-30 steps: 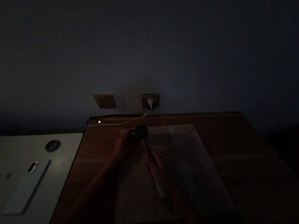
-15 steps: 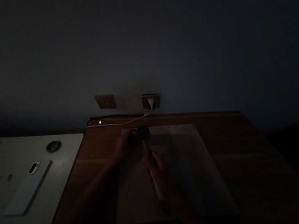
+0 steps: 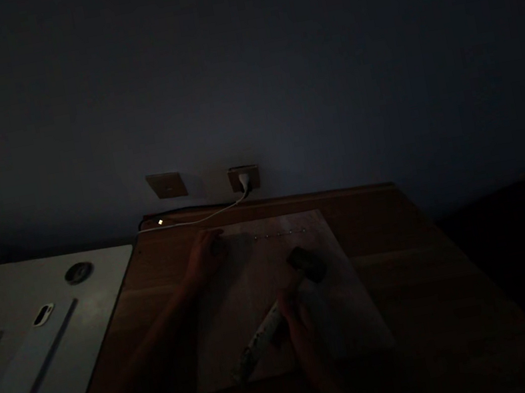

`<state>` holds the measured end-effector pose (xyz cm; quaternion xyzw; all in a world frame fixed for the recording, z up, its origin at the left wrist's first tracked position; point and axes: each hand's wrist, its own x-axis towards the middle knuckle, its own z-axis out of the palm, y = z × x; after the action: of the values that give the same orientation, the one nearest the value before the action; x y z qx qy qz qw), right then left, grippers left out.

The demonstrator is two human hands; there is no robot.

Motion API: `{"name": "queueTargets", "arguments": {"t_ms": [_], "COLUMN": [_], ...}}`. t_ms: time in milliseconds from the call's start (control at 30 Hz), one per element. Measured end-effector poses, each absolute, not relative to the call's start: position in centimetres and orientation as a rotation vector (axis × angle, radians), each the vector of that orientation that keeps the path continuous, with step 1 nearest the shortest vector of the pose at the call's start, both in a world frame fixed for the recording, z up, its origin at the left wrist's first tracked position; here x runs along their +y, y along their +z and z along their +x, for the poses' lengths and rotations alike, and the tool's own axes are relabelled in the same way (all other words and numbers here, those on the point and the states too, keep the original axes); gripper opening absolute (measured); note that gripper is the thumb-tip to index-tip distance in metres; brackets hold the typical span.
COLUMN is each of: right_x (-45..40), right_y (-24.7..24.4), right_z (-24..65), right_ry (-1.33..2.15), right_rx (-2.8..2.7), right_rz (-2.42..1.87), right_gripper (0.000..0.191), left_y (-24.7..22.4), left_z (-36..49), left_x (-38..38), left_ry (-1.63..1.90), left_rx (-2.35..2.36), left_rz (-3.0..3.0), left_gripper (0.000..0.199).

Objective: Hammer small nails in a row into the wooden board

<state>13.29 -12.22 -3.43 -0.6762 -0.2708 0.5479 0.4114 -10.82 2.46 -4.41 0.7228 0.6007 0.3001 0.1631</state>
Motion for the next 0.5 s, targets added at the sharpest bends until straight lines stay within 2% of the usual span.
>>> {"name": "queueTargets", "arguments": {"t_ms": [100, 200, 367, 500], "right_x": [-12.4, -12.8, -14.3, -15.4], "right_y": [-2.8, -2.0, -2.7, -5.0], "right_z": [14.0, 15.3, 19.2, 21.7], "right_ry": [1.485, 1.441, 0.757, 0.254], "right_rx": [-0.795, -0.979, -1.508, -1.883], "right_rz": [-1.684, -1.691, -1.732, -1.683], "right_gripper": [0.058, 0.063, 0.039, 0.037], "left_y": [-3.1, -1.8, -1.5, -2.5], "left_z": [-11.5, -13.1, -13.9, -12.2], "left_x": [-0.3, -4.9, -11.0, -12.5], "left_ry": [0.648, 0.400, 0.331, 0.424], "left_rx": [2.034, 2.086, 1.838, 1.863], "left_rz": [2.188, 2.298, 2.266, 2.102], "left_gripper": [0.038, 0.040, 0.041, 0.044]}}
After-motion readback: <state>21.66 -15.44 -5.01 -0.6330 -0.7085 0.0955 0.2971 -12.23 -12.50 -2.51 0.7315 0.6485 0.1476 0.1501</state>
